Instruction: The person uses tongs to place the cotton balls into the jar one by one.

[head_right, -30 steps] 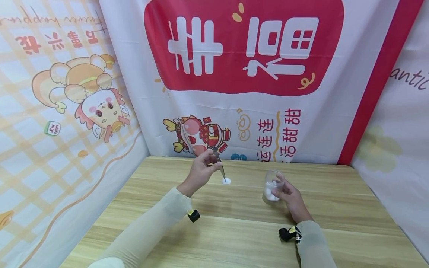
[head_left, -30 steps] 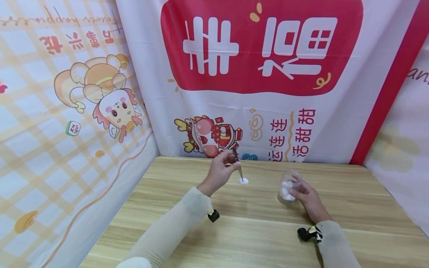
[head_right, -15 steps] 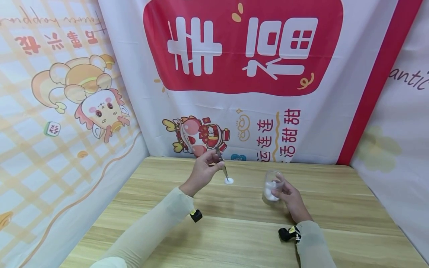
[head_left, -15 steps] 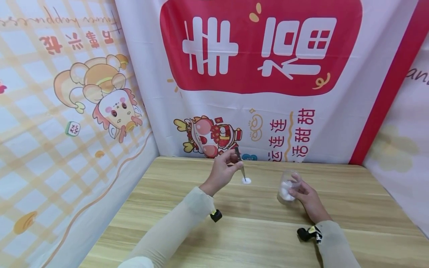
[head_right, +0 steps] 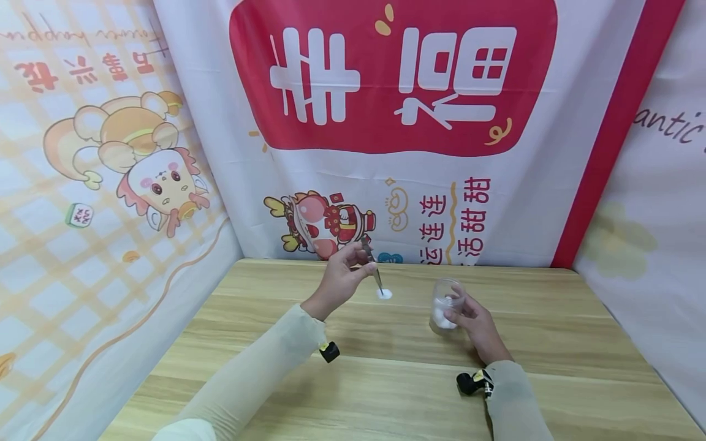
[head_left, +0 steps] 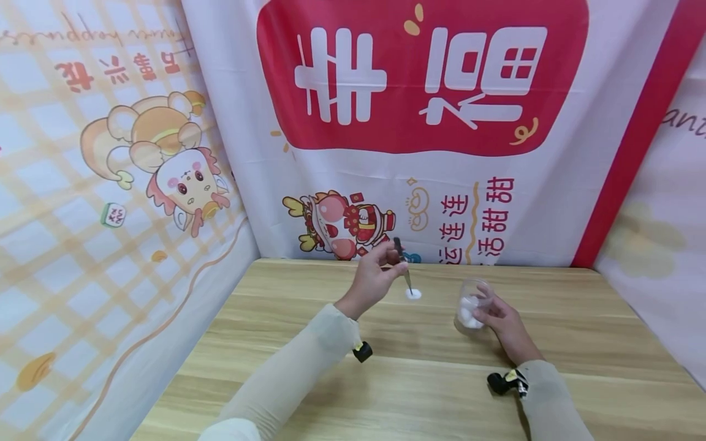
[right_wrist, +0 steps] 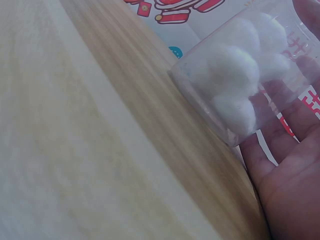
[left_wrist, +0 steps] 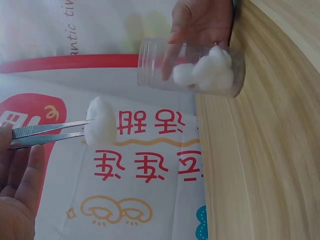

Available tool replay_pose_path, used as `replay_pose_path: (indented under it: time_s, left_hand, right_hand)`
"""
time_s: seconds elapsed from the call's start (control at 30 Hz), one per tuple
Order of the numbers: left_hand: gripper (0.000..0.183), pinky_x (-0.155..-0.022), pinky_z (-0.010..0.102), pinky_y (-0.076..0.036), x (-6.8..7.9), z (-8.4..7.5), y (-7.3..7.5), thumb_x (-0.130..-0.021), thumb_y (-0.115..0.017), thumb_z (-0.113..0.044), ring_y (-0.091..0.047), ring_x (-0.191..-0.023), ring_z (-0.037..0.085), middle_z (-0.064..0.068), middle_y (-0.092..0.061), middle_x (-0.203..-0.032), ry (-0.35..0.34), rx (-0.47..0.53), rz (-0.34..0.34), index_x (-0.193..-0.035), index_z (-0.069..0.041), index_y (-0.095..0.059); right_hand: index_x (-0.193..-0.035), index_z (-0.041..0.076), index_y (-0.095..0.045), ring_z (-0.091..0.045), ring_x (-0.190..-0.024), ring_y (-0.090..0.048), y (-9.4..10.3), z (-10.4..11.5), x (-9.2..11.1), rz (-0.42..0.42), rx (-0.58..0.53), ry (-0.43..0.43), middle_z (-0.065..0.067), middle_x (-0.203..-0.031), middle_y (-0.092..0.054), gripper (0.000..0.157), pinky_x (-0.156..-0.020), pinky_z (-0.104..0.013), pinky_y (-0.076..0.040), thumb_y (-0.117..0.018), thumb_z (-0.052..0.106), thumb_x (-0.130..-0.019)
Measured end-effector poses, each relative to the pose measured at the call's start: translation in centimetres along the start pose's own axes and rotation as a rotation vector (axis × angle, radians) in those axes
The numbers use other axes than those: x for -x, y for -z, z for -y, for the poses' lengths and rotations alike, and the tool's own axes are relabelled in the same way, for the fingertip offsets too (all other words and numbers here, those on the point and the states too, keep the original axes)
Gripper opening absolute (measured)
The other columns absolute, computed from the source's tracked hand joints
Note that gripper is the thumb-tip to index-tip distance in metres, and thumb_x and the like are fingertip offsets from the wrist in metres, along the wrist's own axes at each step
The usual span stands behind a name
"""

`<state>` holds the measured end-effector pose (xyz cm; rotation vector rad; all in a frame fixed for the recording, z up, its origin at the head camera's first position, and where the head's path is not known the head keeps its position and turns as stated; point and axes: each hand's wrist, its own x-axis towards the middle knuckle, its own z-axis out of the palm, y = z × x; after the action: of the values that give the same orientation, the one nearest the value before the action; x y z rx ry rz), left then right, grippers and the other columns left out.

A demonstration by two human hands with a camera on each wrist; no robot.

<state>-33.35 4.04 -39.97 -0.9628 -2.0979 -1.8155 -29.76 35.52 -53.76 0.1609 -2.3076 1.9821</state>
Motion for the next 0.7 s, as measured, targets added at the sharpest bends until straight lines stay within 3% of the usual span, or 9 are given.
replay_pose_path:
  time_s: [0.1,0.43,0.7]
  left_hand:
    - [0.029,-0.082,0.031,-0.057,-0.2,-0.2,-0.4,-0.091,-0.069,-0.010,-0.066,-0.091,0.017,0.012,-0.067,-0.101,0.000,0.013,0.002,-0.118,-0.018,-0.063]
    - [0.029,-0.080,0.031,-0.058,-0.9,-0.4,-1.4,-0.090,-0.070,-0.010,-0.067,-0.090,0.016,-0.001,-0.068,-0.097,-0.032,0.038,0.015,-0.117,-0.019,-0.064]
    - [0.027,-0.080,0.032,-0.058,-1.2,-0.6,-2.3,-0.091,-0.069,-0.013,-0.067,-0.090,0.017,0.013,-0.067,-0.102,-0.038,0.050,0.033,-0.116,-0.016,-0.063]
  right_hand:
    - [-0.152,0.014,-0.033,-0.003,-0.116,-0.050,0.0,0.0,0.0,0.004,-0.020,0.013,-0.019,-0.146,-0.042,0.070,-0.093,-0.013,-0.041,-0.068,0.029,-0.093]
    - [-0.151,0.020,-0.036,-0.004,-0.117,-0.051,0.1,-0.2,-0.2,0.007,-0.007,0.024,-0.016,-0.146,-0.044,0.068,-0.093,-0.014,-0.040,-0.069,0.030,-0.092]
    - [-0.151,0.018,-0.036,-0.004,-0.116,-0.051,0.0,-0.1,0.0,0.002,-0.023,0.020,-0.018,-0.145,-0.044,0.069,-0.092,-0.015,-0.042,-0.069,0.028,-0.092]
